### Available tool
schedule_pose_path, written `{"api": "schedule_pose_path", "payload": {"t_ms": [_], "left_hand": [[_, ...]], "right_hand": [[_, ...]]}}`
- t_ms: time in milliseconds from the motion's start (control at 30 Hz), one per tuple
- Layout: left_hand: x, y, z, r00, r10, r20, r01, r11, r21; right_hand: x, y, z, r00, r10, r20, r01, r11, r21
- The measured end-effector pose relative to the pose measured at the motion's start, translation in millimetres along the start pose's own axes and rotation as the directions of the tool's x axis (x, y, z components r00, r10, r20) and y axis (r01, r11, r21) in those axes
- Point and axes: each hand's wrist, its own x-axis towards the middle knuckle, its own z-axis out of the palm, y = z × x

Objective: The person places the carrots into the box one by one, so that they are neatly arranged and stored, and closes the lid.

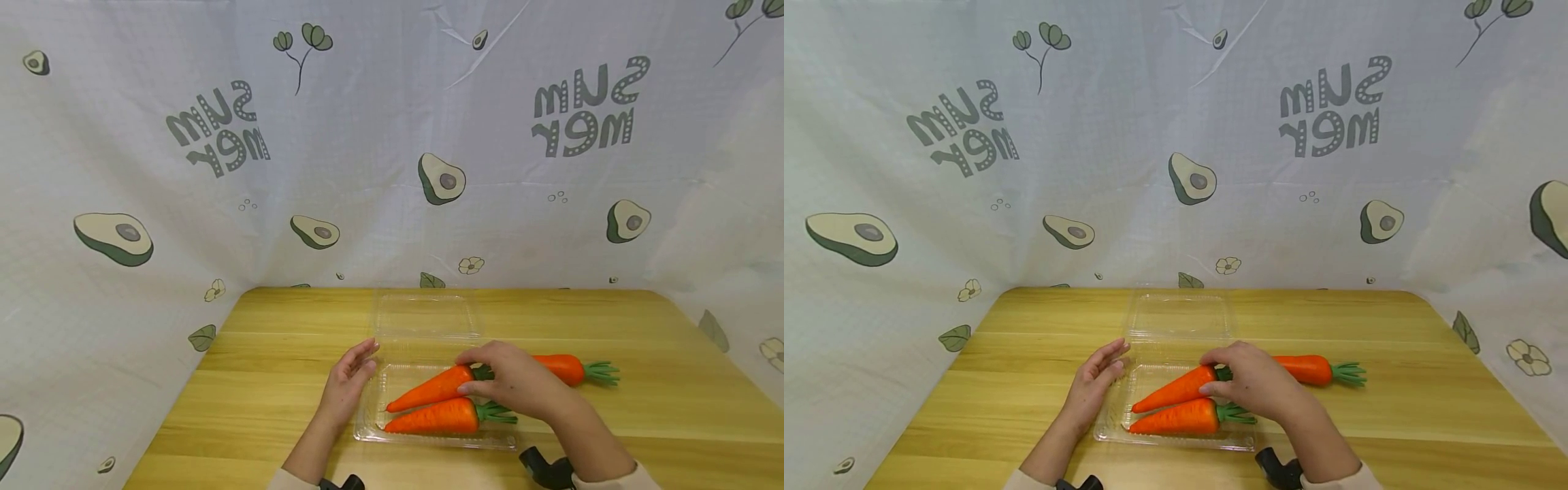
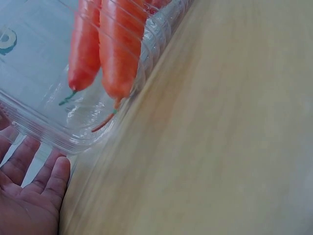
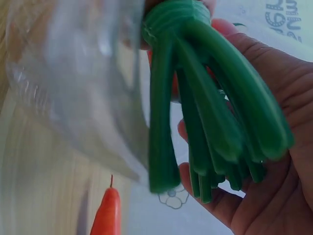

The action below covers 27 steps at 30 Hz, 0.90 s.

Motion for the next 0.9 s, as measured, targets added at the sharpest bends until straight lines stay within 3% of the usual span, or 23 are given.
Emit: {"api": "schedule_pose_path", "payload": {"t_ms": [400, 900], "left_hand": [[1.4, -1.5, -0.2, 1.000, -0.002, 0.000, 0.002, 1.000, -0.018], [0.6, -0.1, 0.5, 1.000, -0.003, -0.008, 0.003, 1.000, -0.008]], "right_hand": [[11.9, -3.0, 10.5, 0.997, -0.024, 0.067, 0.023, 1.000, 0.011], [10.3, -4.9, 11.5, 0.994, 0.062, 0.094, -0.068, 0.996, 0.058]]}}
